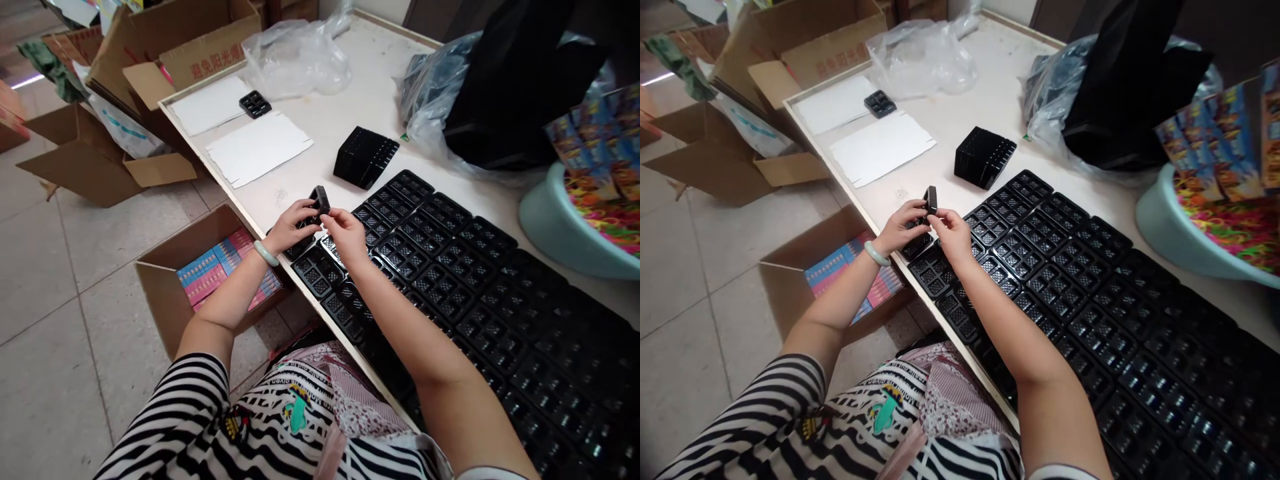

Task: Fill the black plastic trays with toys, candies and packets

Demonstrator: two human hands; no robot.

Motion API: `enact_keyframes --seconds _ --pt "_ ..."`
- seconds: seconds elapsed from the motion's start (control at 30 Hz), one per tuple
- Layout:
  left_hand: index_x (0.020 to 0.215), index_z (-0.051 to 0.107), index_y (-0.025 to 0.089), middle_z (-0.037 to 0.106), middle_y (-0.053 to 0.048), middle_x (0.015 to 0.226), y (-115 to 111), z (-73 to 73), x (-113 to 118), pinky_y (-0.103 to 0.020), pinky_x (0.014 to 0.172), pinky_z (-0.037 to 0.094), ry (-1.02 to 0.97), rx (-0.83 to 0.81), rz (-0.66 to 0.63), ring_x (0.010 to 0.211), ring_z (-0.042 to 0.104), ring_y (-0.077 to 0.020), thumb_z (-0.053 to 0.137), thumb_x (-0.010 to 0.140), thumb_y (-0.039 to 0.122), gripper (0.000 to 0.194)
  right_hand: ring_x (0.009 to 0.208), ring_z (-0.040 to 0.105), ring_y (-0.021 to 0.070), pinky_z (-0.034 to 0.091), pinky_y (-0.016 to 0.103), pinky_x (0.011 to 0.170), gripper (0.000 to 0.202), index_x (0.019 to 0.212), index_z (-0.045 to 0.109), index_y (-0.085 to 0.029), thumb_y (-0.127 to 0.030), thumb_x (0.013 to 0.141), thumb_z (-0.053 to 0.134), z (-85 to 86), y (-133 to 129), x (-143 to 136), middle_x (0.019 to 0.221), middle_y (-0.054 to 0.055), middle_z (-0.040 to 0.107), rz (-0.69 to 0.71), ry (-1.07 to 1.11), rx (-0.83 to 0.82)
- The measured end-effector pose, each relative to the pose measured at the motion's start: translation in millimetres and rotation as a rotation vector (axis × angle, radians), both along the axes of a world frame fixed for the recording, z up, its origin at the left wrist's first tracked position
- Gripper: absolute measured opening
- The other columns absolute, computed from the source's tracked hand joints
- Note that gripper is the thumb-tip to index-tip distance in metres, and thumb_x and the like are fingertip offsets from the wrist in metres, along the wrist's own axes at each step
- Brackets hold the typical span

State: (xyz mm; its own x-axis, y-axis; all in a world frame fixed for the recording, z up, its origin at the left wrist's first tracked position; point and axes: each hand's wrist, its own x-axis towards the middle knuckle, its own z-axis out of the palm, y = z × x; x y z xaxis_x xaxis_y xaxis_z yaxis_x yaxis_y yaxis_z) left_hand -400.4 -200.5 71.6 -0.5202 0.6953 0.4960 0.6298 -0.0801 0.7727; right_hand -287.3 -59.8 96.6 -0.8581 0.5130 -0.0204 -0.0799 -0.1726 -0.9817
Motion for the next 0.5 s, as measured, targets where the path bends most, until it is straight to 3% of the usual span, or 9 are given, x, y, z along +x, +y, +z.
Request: enact_keyframes --seconds 0.1,0.17,0.27,0.37,0.5 --pt "0.105 0.078 0.028 0.068 -0.012 0.131 20 2.3 3 -0.047 0.1 0.056 -0.055 -0.014 -0.047 0.123 0.065 -0.0288 0.076 0.086 0.06 0.038 0.054 0.049 0.0098 0.045 0.025 0.057 0.019 0.073 0.064 -0.022 -0.03 0.078 0.08 5.7 12 5 0.057 -0.007 0.057 -0.062 -0.074 -0.144" --pt "0.104 0.078 0.026 0.069 -0.012 0.132 28 2.8 0 -0.044 0.095 0.057 -0.146 -0.006 -0.044 0.123 0.066 -0.0282 0.075 0.087 0.061 0.04 0.051 0.05 0.0087 0.045 0.023 0.054 0.031 0.068 0.057 -0.022 -0.032 0.076 0.085 6.7 20 8 0.054 -0.009 0.055 -0.091 -0.081 -0.255" --pt "0.105 0.076 0.023 0.073 -0.01 0.126 30 1.5 -14 -0.045 0.105 0.054 -0.28 0.075 0.08 0.119 0.068 -0.0264 0.074 0.085 0.065 0.046 0.055 0.059 0.0079 0.05 0.02 0.057 0.04 0.068 0.051 -0.021 -0.031 0.075 0.089 5.1 32 6 0.057 -0.009 0.057 -0.173 -0.08 -0.406" --pt "0.101 0.074 0.022 0.074 -0.009 0.124 23 0.6 -34 -0.048 0.113 0.049 -0.333 0.161 0.229 0.12 0.067 -0.0273 0.077 0.079 0.069 0.051 0.065 0.068 0.0081 0.054 0.018 0.065 0.032 0.071 0.052 -0.02 -0.023 0.088 0.079 0.8 39 -9 0.064 -0.007 0.062 -0.217 -0.114 -0.526" --pt "0.099 0.072 0.023 0.074 -0.01 0.126 11 5.6 -51 -0.046 0.112 0.05 -0.347 0.145 0.229 0.122 0.067 -0.0275 0.082 0.076 0.064 0.049 0.074 0.072 0.0071 0.058 0.019 0.074 0.03 0.073 0.051 -0.02 -0.011 0.1 0.057 -7.1 39 -38 0.073 -0.005 0.064 -0.266 -0.202 -0.691"
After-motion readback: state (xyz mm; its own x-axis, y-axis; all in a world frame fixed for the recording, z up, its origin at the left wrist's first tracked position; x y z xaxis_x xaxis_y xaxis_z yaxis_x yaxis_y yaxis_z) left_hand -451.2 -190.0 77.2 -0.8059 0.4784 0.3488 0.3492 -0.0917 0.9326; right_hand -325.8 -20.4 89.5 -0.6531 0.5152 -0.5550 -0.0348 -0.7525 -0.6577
